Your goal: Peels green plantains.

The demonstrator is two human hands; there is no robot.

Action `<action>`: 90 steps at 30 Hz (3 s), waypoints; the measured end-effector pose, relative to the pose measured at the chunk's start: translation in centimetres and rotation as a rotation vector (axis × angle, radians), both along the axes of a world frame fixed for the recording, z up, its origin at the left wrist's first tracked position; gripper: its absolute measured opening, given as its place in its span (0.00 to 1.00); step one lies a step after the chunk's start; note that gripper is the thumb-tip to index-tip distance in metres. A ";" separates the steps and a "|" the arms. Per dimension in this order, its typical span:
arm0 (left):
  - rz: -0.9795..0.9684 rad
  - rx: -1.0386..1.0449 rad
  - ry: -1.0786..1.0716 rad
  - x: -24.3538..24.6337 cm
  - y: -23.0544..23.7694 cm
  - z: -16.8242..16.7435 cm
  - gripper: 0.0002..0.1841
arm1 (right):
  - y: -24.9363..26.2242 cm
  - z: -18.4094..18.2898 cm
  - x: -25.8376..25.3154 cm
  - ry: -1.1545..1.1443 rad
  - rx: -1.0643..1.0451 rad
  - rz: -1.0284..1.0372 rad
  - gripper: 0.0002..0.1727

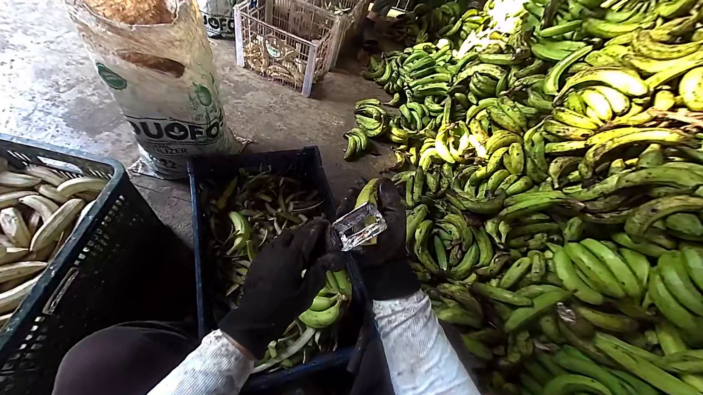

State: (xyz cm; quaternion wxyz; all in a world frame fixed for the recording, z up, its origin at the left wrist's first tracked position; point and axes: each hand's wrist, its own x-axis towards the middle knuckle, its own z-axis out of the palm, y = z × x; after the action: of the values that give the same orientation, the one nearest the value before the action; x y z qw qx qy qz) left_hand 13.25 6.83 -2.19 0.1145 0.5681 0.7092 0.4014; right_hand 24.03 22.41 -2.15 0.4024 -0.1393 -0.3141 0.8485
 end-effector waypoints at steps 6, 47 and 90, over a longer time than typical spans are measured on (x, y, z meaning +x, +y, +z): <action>0.010 -0.079 0.040 -1.2 0.1 -0.2 0.31 | -0.6 -0.8 0.1 -0.198 0.140 0.044 0.24; 0.277 -0.276 -0.504 -4.8 0.2 -0.5 0.24 | -2.7 0.4 0.7 -0.352 0.187 0.464 0.22; -0.213 0.064 -0.785 3.9 -2.5 -4.4 0.25 | -2.6 -1.1 -0.1 0.039 -0.139 0.013 0.29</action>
State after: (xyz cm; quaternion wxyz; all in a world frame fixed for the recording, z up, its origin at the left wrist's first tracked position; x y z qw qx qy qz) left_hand 17.15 4.33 -6.54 0.3997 0.4456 0.5359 0.5954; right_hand 23.93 19.82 -3.26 0.3922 -0.1483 -0.2473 0.8735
